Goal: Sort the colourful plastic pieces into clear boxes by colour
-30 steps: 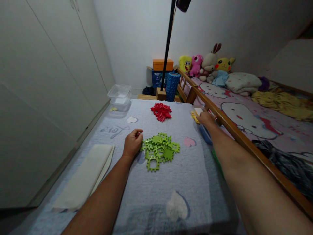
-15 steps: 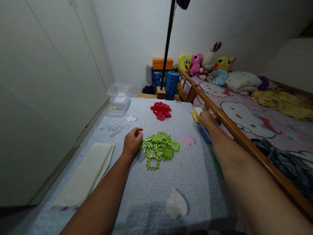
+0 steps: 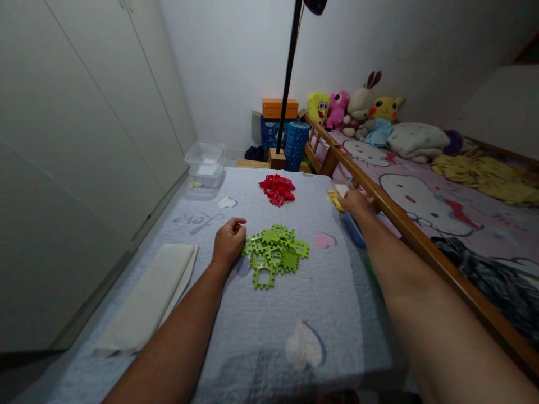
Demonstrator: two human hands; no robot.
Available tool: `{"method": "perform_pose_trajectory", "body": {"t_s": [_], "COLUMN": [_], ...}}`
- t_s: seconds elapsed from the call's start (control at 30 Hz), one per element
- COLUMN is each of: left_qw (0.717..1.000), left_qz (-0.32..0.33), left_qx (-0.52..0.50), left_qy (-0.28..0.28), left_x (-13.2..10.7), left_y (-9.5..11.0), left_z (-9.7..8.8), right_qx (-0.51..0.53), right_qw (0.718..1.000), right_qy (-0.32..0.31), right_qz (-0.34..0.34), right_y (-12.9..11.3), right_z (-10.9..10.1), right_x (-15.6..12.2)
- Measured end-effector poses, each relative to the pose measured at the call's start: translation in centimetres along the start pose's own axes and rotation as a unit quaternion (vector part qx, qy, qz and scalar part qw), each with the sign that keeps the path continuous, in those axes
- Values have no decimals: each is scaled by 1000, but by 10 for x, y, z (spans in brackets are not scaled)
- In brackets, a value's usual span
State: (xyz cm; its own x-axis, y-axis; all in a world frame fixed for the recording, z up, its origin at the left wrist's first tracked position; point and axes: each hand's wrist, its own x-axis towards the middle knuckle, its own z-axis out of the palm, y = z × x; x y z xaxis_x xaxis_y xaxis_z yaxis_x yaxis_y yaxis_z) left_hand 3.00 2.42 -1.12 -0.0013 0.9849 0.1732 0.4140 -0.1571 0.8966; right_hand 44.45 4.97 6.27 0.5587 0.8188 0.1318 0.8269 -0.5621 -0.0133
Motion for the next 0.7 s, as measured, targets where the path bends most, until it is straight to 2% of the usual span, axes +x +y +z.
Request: {"method": "perform_pose_trajectory", "body": {"t_s": [0.17, 0.27, 0.33, 0.43, 0.57, 0.7], "left_qw": [1000, 1000, 1000, 1000, 1000, 1000], "left_qz": [5, 5, 3, 0, -2, 4], "left_qx": [-1, -6, -13, -20, -26, -17], "left_qy": [3, 4, 2, 0, -4, -3], "left_x": [0, -1, -1, -1, -1, -1], "left_y": [1, 1, 1, -1, -3, -2], "left_z": [0, 0, -1, -1, -1, -1], "right_qx": [75, 150, 196, 232, 236, 240], "right_qw": [995, 984, 966, 941, 931, 927], "right_qy": [57, 10, -41, -74, -88, -74], "right_qz": [-21, -91, -162, -233, -264, -277], "right_y": [-31, -56, -71, -85, -92, -93], "right_z": [-15, -15, -9, 6, 27, 43], "right_x": [-19, -49, -77, -124, -173, -193]}}
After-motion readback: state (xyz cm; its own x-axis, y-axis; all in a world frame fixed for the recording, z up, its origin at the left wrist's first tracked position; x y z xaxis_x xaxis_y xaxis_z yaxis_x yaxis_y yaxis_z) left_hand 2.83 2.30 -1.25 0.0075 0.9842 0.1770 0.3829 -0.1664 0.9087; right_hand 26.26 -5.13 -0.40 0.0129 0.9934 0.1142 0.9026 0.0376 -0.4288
